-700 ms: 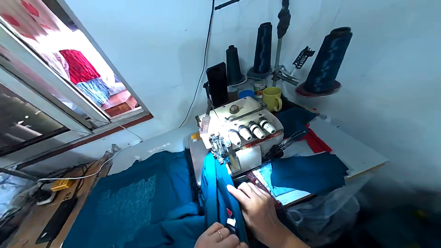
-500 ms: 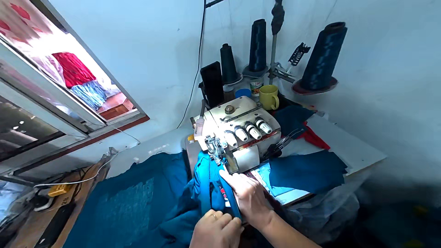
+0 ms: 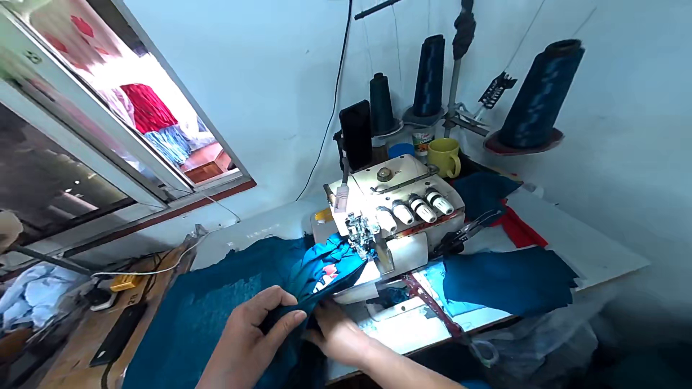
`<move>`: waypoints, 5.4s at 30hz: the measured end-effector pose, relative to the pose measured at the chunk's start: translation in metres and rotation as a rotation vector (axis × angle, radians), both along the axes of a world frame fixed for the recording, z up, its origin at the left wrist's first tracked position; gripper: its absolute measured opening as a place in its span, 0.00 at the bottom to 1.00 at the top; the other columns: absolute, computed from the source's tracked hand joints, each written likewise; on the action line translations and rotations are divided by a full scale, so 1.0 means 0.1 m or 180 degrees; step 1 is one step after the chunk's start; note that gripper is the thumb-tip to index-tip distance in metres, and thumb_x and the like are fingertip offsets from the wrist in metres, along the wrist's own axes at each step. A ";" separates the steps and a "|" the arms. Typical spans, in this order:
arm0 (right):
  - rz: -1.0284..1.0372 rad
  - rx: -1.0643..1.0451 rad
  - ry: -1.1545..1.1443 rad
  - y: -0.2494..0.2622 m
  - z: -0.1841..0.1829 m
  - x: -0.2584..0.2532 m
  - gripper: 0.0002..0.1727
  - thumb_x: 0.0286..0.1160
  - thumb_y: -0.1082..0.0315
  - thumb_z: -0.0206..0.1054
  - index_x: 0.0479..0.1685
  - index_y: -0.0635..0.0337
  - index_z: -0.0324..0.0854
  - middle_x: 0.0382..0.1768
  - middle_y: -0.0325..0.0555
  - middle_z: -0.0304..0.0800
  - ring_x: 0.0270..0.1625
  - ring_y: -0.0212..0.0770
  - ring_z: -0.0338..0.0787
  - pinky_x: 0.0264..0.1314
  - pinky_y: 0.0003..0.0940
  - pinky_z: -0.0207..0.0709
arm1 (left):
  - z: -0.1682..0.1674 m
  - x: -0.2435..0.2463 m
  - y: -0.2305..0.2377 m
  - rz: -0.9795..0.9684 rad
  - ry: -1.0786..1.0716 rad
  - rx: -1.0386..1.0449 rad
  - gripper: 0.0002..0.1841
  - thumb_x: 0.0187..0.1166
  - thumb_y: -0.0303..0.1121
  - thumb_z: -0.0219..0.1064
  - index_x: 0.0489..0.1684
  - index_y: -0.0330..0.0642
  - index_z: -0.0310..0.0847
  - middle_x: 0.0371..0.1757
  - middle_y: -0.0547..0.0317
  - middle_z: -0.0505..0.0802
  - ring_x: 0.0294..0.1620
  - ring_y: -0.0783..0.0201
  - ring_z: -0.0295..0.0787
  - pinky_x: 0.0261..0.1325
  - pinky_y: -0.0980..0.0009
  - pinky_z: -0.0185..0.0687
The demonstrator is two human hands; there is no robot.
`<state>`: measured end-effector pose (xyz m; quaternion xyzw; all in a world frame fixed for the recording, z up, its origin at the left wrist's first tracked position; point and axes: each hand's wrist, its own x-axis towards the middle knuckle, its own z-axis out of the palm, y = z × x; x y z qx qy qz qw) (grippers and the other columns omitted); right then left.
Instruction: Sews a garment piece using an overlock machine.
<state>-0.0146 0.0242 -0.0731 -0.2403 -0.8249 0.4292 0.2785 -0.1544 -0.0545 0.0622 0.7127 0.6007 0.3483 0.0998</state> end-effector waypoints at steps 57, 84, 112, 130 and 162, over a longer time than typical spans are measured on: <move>-0.2019 0.2721 0.0703 0.29 -0.05 0.95 0.16 0.72 0.73 0.61 0.49 0.51 0.94 0.43 0.44 0.93 0.49 0.44 0.91 0.52 0.38 0.83 | -0.32 1.13 -0.09 -0.0334 0.0885 0.0488 0.08 0.75 0.34 0.67 0.33 0.45 0.93 0.32 0.64 0.95 0.40 0.65 0.93 0.61 0.62 0.82; -0.0994 -0.2250 0.0536 -0.32 1.08 1.19 0.19 0.86 0.73 0.55 0.68 0.78 0.77 0.61 0.55 0.88 0.63 0.27 0.83 0.71 0.20 0.69 | -0.66 1.56 0.41 0.1057 0.2354 0.1093 0.10 0.69 0.29 0.64 0.26 0.43 0.94 0.18 0.60 0.86 0.21 0.61 0.86 0.18 0.68 0.72; -0.2462 0.1569 0.0995 0.19 0.22 0.70 0.07 0.72 0.69 0.69 0.39 0.57 0.92 0.33 0.42 0.91 0.36 0.39 0.92 0.38 0.33 0.87 | -0.29 0.75 0.38 0.0661 0.0975 0.0747 0.13 0.74 0.49 0.64 0.28 0.56 0.92 0.28 0.77 0.90 0.30 0.78 0.87 0.29 0.73 0.81; -0.0913 -0.1789 -0.0595 -0.24 0.99 0.98 0.24 0.90 0.72 0.50 0.79 0.77 0.69 0.77 0.61 0.77 0.80 0.38 0.74 0.84 0.25 0.58 | -0.64 1.50 0.37 0.0642 0.2369 0.0985 0.08 0.67 0.30 0.67 0.18 0.44 0.88 0.19 0.62 0.84 0.19 0.64 0.84 0.16 0.70 0.70; -0.0359 -0.1370 -0.0393 -0.19 0.34 0.86 0.19 0.80 0.67 0.63 0.63 0.72 0.83 0.59 0.55 0.91 0.64 0.39 0.87 0.72 0.34 0.72 | -0.84 1.39 0.67 0.1173 0.2301 0.1424 0.09 0.71 0.28 0.65 0.31 0.40 0.94 0.21 0.58 0.88 0.22 0.61 0.86 0.22 0.69 0.75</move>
